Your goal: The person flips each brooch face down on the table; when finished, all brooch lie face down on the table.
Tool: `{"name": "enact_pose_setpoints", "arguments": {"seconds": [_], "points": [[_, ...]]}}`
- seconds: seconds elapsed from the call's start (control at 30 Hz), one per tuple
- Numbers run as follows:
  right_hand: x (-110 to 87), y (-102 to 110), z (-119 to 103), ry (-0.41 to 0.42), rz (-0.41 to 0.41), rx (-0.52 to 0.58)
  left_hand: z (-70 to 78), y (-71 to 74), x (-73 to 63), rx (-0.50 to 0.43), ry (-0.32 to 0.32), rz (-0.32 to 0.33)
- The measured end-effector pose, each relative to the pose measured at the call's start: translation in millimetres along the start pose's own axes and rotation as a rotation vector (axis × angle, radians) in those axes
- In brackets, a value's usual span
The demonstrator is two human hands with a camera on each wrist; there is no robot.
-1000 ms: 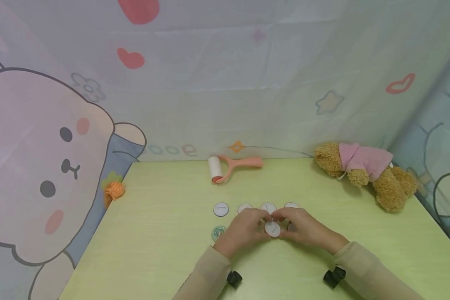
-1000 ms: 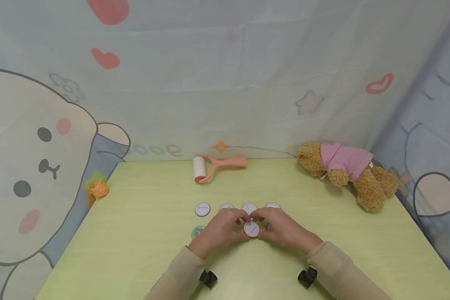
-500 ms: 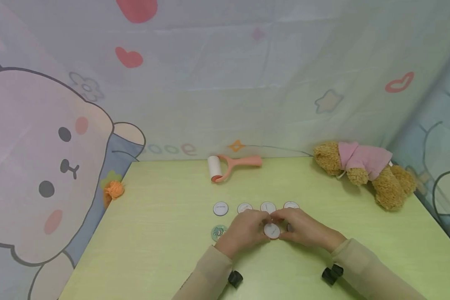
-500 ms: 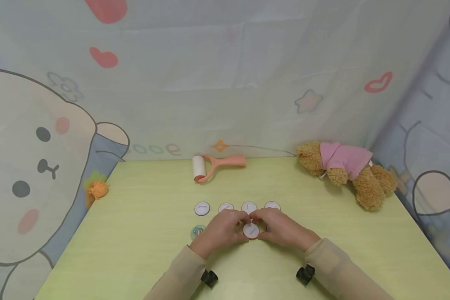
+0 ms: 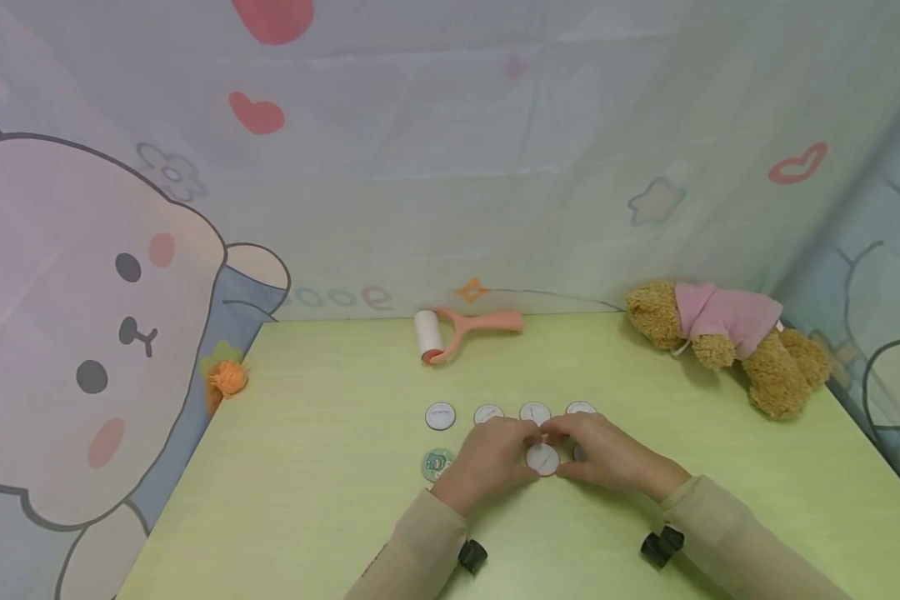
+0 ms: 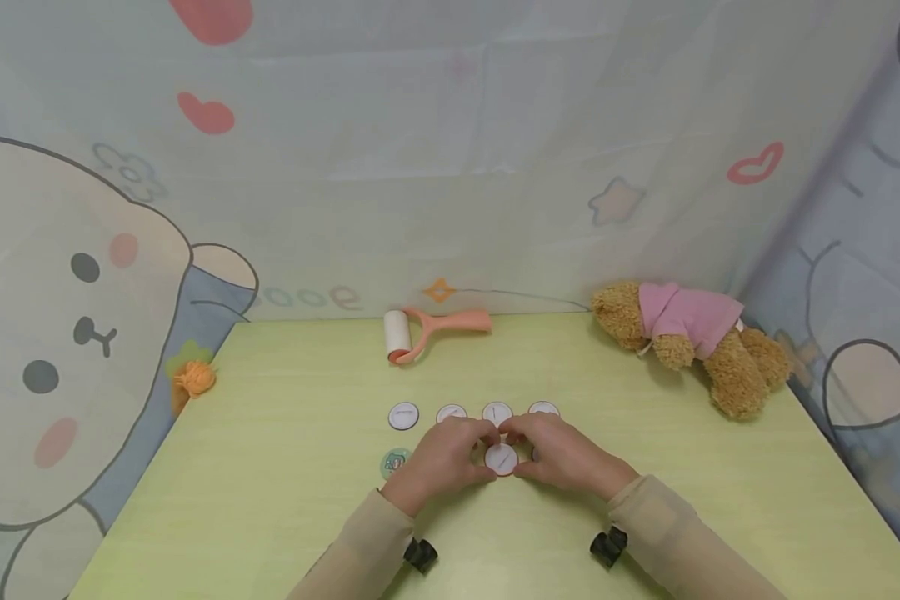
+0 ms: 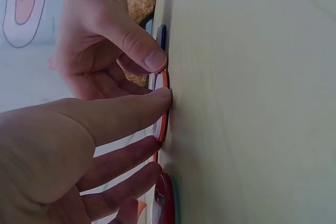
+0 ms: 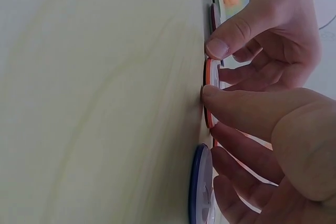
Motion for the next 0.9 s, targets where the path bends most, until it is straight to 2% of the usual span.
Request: {"name": "enact_pose_setpoints", "arguments": {"seconds": [0.2,0.47,0.63,0.77,0.9], "points": [[2.1,0,0,-0.005,0.019,-0.008,0.0,0.1,0.0,0.021,0.013,0.013],[1.8,-1,1,-0.026,-0.003,-0.008,1.0,1.4,-0.6,0.025,0.015,0.015],[0.2,4,4,-0.040,0.015,-0.002,-3.5,4.7,-2.0,0.008,0.051,0.003],[-2.3,10,10,-0.068,0.016,0.044,-8.5,12.1,-3.4,-0.034,0.076,0.009],[-3.6,12,14,-0.082,-0.003,0.088,-15.4,21.4,-5.4,-0.131,0.101,0.011]]}}
Point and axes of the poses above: each hand's wrist, its own x-axis towards the middle knuckle, its own y-axis out of the back of the hand, z = x × y, the point moved 8 cm from there along x, towards the middle knuckle, and after that the axes turned 13 degrees about -x, right-handed, at the moved point
